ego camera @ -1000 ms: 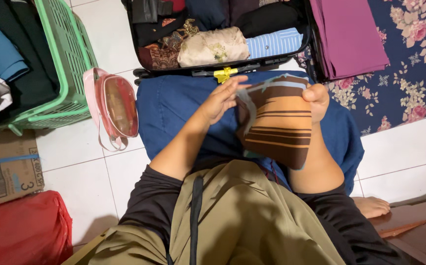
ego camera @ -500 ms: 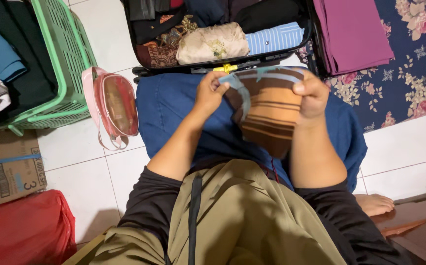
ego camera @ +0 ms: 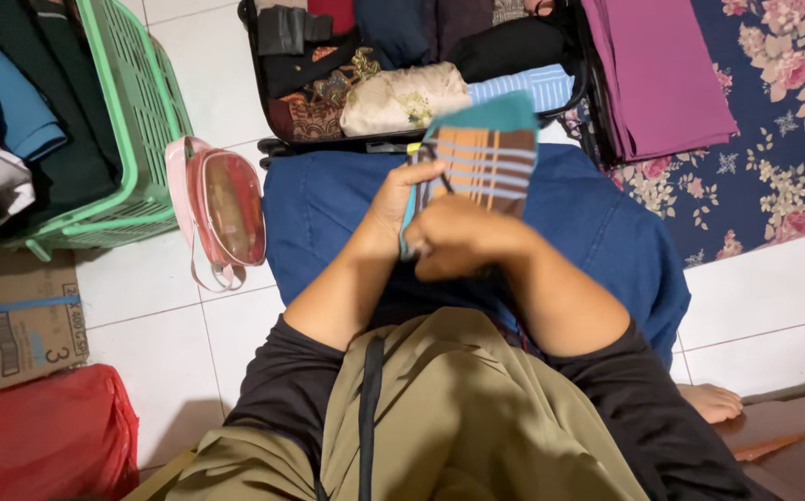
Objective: The person sits on the floor and folds various garments one by one, including patterned and solid-colored shirts and pants. The person places each folded item into a black suitcase positioned on their lap.
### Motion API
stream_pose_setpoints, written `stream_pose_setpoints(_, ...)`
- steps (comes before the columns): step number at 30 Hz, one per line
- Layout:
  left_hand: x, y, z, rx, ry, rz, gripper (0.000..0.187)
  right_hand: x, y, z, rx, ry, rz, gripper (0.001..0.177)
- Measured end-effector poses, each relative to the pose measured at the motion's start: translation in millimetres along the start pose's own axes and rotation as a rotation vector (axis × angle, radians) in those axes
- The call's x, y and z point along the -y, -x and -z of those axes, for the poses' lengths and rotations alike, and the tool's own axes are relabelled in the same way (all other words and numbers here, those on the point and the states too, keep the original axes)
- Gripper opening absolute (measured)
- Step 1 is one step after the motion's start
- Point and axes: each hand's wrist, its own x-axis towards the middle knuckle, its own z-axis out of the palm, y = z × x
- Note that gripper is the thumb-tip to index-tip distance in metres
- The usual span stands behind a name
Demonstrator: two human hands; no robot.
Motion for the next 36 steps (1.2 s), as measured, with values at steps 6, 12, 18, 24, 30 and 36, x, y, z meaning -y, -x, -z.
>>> stream_pose_setpoints(6, 10.7, -1.5, 34.1, -0.154, -0.102, -0.143, 0.054, 1.8, 13.4, -12.3, 0.088, -0.006, 0.003, 0.019)
stream_pose_setpoints(12, 9.8, -1.0, 34.7, -0.03, -0.242, -0.306, 0.057, -26.2, 31.7, -3.0, -0.883, -0.552, -0.054, 0.016)
stream_pose_setpoints(18, 30.8, -15.6, 3.8, 0.059, -0.641, -0.414, 0.075, -45.0, 16.5, -15.7, -0.924, -0.271, 0.022, 0.059)
stream_pose_setpoints(24, 26.6, -9.7, -55.9, -0.166, -2.034, -0.334, 0.108, -66.5, 1.6, -40.6, -1.007, -1.146, 0.11, 0.064)
stream_pose_setpoints(30, 0.0, 3.1, -66.7, -0.052, -1.847, -0.607, 0.102, -80.9, 14.6, -25.5, -1.208, -1.529, 0.044, 0.038)
stream_pose_setpoints(36, -27.5, -16.3, -45.7, -0.019, -1.015, -0.417, 0.087, -68.9, 40.2, 0.9, -1.093, -1.547, 0.107, 0.035)
